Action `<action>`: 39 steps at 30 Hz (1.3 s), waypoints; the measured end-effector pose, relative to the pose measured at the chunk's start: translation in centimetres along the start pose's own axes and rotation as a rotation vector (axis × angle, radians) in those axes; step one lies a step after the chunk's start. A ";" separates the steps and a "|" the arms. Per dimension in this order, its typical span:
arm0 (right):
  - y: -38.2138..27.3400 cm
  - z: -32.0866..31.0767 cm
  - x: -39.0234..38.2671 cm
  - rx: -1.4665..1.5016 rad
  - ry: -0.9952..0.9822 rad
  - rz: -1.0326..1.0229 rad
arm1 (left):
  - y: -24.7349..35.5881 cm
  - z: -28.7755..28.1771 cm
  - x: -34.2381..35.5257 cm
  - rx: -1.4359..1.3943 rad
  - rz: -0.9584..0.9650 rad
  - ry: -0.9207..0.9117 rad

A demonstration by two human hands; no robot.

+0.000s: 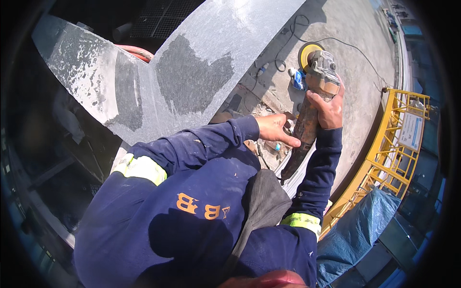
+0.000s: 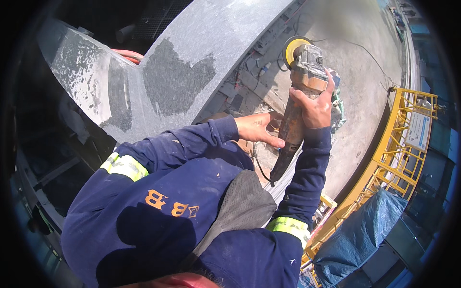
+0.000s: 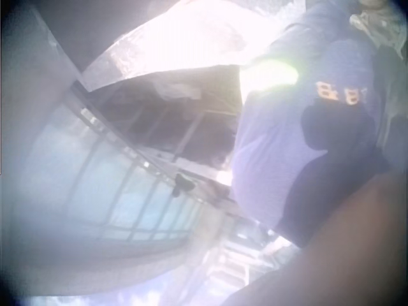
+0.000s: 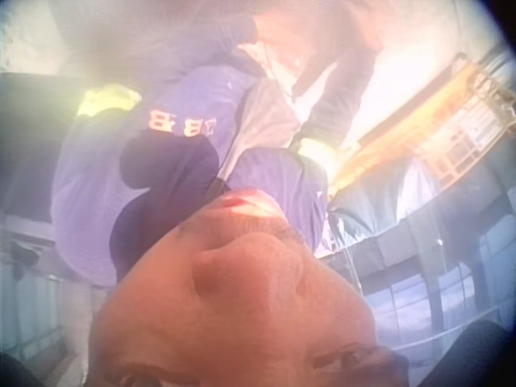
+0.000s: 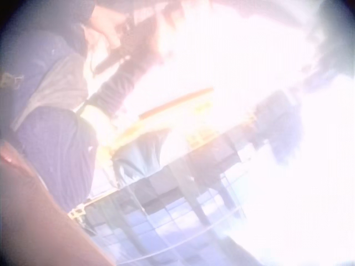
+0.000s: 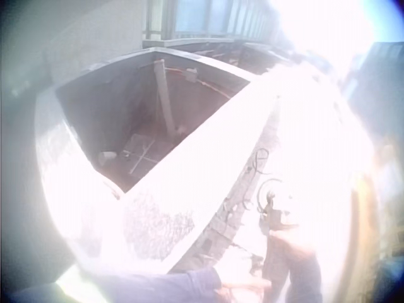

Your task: The person uses an angle grinder to smooth the surface of a large stone slab. The operator moves the grinder across the slab in a controlled manner, generating dust as the surface is worked.

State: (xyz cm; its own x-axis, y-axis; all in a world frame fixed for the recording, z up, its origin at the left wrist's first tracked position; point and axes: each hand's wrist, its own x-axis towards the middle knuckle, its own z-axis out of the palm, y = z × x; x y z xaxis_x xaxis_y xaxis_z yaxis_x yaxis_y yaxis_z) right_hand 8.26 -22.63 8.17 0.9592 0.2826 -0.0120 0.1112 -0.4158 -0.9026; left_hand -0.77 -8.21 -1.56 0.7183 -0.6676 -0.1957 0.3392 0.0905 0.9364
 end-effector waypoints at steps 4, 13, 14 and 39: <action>-1.0 0.8 0.1 -0.102 0.013 -0.056 | 0.5 1.0 2.4 -0.494 0.111 -0.010; 2.3 -1.4 3.4 -0.127 0.383 0.085 | 2.9 -1.6 10.2 -0.521 0.101 0.096; 2.9 -1.7 3.9 -0.068 0.392 0.115 | 3.1 -2.1 11.0 -0.474 0.110 0.101; 5.0 0.7 10.5 -0.184 0.257 0.248 | 4.5 -6.6 12.6 -0.519 0.062 0.538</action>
State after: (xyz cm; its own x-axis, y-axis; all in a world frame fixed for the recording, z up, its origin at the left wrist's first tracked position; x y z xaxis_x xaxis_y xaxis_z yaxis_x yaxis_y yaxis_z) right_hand 18.76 -21.16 3.20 0.9940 -0.0613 -0.0905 -0.1091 -0.5989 -0.7934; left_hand 13.77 -11.35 -1.74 0.8981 -0.2089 -0.3871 0.4358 0.5417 0.7187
